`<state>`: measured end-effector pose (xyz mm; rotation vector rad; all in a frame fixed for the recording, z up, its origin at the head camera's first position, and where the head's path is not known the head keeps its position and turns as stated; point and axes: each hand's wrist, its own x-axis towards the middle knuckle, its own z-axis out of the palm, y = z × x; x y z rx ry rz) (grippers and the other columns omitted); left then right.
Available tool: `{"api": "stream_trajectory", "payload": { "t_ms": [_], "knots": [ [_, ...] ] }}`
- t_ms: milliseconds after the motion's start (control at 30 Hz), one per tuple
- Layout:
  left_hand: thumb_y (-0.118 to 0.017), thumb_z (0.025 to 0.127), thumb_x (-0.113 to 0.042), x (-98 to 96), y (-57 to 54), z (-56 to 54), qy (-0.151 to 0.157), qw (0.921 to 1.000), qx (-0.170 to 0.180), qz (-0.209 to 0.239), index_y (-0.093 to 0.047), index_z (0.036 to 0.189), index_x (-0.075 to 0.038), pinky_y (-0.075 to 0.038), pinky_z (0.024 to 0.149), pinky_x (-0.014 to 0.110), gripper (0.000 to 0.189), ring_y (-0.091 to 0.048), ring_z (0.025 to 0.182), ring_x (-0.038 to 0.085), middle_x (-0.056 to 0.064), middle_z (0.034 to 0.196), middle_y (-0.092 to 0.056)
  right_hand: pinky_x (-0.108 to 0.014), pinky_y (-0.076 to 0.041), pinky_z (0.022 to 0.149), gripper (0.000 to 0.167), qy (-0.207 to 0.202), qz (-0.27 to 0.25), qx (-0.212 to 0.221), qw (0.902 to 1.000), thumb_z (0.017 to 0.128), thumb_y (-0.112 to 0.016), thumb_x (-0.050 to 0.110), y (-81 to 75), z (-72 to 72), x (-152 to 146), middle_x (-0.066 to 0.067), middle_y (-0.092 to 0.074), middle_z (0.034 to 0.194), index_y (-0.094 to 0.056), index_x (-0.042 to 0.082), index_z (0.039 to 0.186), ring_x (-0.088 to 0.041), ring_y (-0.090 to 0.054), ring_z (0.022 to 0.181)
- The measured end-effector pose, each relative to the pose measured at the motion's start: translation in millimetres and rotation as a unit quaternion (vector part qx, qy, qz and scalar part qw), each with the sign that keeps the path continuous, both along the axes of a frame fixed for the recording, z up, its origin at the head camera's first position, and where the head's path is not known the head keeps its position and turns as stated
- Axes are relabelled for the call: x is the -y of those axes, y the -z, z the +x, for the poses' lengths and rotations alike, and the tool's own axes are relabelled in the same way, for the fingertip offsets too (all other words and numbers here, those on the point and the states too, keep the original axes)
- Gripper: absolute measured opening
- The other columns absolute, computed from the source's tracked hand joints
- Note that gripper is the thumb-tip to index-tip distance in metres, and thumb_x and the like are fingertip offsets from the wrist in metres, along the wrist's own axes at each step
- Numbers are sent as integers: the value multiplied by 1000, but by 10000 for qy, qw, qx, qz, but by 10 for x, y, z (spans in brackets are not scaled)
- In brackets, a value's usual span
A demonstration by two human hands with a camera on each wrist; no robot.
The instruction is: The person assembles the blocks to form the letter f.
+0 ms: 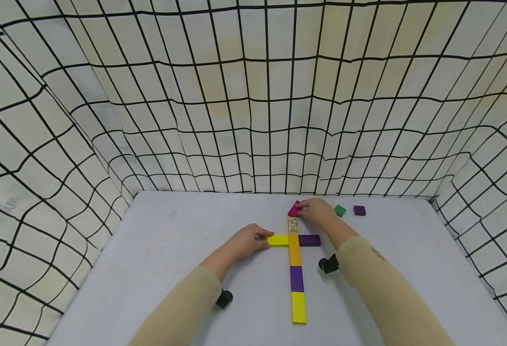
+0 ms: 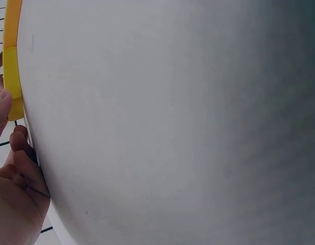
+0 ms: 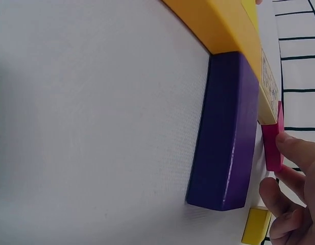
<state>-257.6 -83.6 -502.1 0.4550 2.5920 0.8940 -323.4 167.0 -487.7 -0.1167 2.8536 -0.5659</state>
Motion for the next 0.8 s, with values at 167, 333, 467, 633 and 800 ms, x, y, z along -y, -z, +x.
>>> {"api": "stream_trajectory", "payload": {
  "t_ms": [167,333,467,633,800],
  "knots": [
    [-70,93,-26,6,9,1,-19,10000,22,18,-69,128,-25,-45,100,42,35,-54,103,18,-1,112,-61,-52,-38,108,33,33,42,-76,10000,97,-65,28,1,-6,14,-10,-58,139,-68,22,130,-34,-48,130],
    [-70,93,-27,9,14,6,-46,10000,45,24,-69,128,-26,-45,100,42,35,-54,104,18,-2,112,-60,-52,-38,108,33,-2,145,-85,9999,98,-64,27,-9,-14,11,-10,-59,138,-68,23,130,-34,-49,130],
    [-70,93,-28,5,32,-4,-82,10000,44,-30,-69,128,-27,-45,99,41,35,-54,103,18,-3,112,-60,-50,-41,105,34,11,160,-28,9999,97,-64,33,-30,-15,13,-10,-58,139,-68,24,130,-32,-51,125],
    [-70,93,-29,4,31,-5,-114,9999,58,-50,-69,128,-28,-46,99,41,35,-54,103,18,-3,112,-61,-47,-45,98,37,175,5,27,9998,95,-66,39,-33,-8,32,-11,-58,138,-69,24,128,-30,-52,115],
    [-70,93,-29,2,49,-14,-96,9999,33,-67,-69,128,-29,-46,99,40,35,-54,103,17,-3,113,-61,-44,-48,94,37,269,15,-106,9996,93,-68,39,11,-31,52,-10,-62,132,-70,22,126,-28,-53,107]
  ]
}}
